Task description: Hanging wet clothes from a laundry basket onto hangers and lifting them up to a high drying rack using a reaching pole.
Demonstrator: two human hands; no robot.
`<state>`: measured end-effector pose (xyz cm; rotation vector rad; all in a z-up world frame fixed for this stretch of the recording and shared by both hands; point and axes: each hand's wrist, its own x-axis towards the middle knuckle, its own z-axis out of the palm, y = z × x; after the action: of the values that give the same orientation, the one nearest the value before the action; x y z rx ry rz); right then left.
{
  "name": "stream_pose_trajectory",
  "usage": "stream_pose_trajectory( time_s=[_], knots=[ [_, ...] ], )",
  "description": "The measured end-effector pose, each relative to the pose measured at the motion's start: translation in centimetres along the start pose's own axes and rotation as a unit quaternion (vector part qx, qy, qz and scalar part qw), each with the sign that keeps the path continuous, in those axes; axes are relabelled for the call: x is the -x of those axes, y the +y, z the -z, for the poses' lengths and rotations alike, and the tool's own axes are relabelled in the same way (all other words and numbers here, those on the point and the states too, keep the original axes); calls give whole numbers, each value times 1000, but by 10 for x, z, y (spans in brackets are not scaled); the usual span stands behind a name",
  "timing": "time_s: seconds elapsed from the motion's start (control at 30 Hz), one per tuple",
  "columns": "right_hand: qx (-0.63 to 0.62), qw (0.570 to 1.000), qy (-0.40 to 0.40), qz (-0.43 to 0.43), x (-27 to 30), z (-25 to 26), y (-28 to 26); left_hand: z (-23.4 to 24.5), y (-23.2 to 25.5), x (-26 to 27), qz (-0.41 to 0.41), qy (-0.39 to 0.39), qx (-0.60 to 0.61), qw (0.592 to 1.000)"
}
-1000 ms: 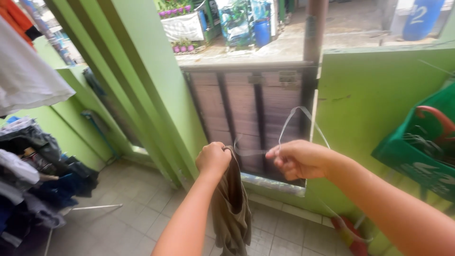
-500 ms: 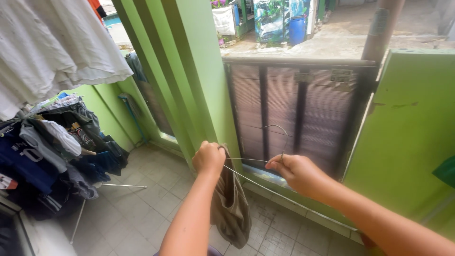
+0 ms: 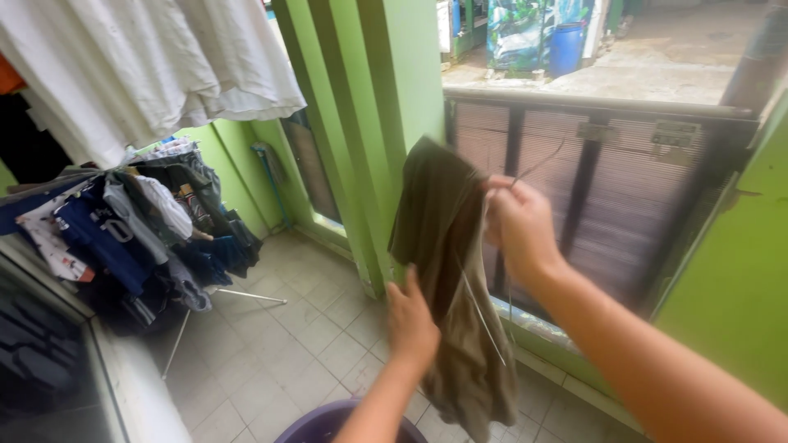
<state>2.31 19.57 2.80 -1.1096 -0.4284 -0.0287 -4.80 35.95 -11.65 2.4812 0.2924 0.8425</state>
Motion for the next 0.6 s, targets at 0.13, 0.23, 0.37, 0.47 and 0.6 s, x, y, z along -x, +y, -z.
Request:
stream_pose_trajectory(
  time_s=[0.13,0.23,0.37,0.47,0.6],
  knots=[
    [-40,998,52,-6,-63,-1,28,28,47,28,56,-181,61,980],
    [59,989,133,4,-84,5,64,35,55,26,-13,-229,121,966],
    [444,893,-2,75,-88,21,104,77,44,-10,91,-157,255,950],
    [533,823,-188,62,-80,20,87,81,1,-22,170,-139,251,943],
    [547,777,-304,-69,-29,-19,-12,50,-106,-20,33,68,-113,991]
  ],
)
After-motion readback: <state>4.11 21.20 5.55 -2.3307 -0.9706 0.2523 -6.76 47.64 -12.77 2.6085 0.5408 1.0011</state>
